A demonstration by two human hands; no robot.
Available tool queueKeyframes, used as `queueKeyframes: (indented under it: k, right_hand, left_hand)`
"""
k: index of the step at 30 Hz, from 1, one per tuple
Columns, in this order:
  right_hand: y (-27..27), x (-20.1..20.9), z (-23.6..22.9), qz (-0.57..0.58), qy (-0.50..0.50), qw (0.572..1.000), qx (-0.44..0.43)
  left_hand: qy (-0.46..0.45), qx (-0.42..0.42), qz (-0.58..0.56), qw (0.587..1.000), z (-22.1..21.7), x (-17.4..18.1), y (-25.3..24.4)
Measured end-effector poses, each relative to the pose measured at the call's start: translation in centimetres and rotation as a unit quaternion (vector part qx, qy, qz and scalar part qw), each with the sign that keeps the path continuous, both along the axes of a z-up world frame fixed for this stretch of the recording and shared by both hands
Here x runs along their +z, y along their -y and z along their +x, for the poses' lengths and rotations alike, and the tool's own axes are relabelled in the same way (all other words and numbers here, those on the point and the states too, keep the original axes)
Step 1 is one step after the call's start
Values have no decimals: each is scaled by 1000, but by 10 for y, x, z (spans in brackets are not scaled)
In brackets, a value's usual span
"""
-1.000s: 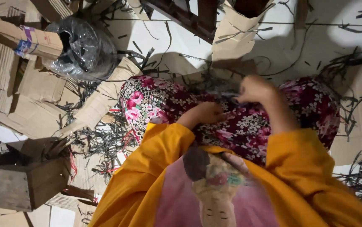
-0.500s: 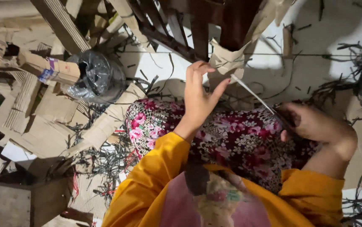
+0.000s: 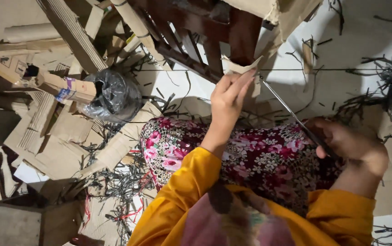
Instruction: Wrapping chair legs with cardboard and securing them with plastic ties
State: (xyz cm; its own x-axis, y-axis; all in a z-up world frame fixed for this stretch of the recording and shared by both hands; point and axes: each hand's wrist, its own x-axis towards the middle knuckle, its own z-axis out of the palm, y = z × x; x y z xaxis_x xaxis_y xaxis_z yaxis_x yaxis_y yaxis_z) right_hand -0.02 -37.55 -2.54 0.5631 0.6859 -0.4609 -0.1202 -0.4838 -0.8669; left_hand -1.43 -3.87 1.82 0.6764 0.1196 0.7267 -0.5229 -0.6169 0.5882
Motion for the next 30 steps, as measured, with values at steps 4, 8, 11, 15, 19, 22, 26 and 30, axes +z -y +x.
queueKeyframes:
  k: [4, 8, 11, 15, 19, 22, 26, 30]
  right_hand:
    - [-4, -5, -2, 113, 12, 993, 7]
    - [-14, -4, 0, 79, 28, 994, 74]
    - [-32, -29, 9, 120, 59, 979, 156]
    - [-69, -5, 8, 192, 41, 962, 191]
    - [-70, -45, 13, 39, 54, 987, 145]
    - [-83, -71, 18, 219, -11, 975, 48]
    - [-100, -26, 13, 282, -68, 957, 15]
    - [-85, -55, 26, 273, -159, 949, -10]
  left_hand:
    - [-11, -13, 14, 1000, 2, -10, -2]
    - [-40, 11, -109, 993, -1, -14, -6]
    - [-83, 21, -240, 967, -2, -10, -16]
    - [-180, -15, -304, 935, -11, -2, -29]
    - [-189, -26, -280, 941, -13, -5, -30]
    - [-197, -12, -306, 931, -10, -6, -28]
    - [-174, -36, -277, 944, -9, -9, -34]
    - [-179, -67, -277, 942, -7, -19, -35]
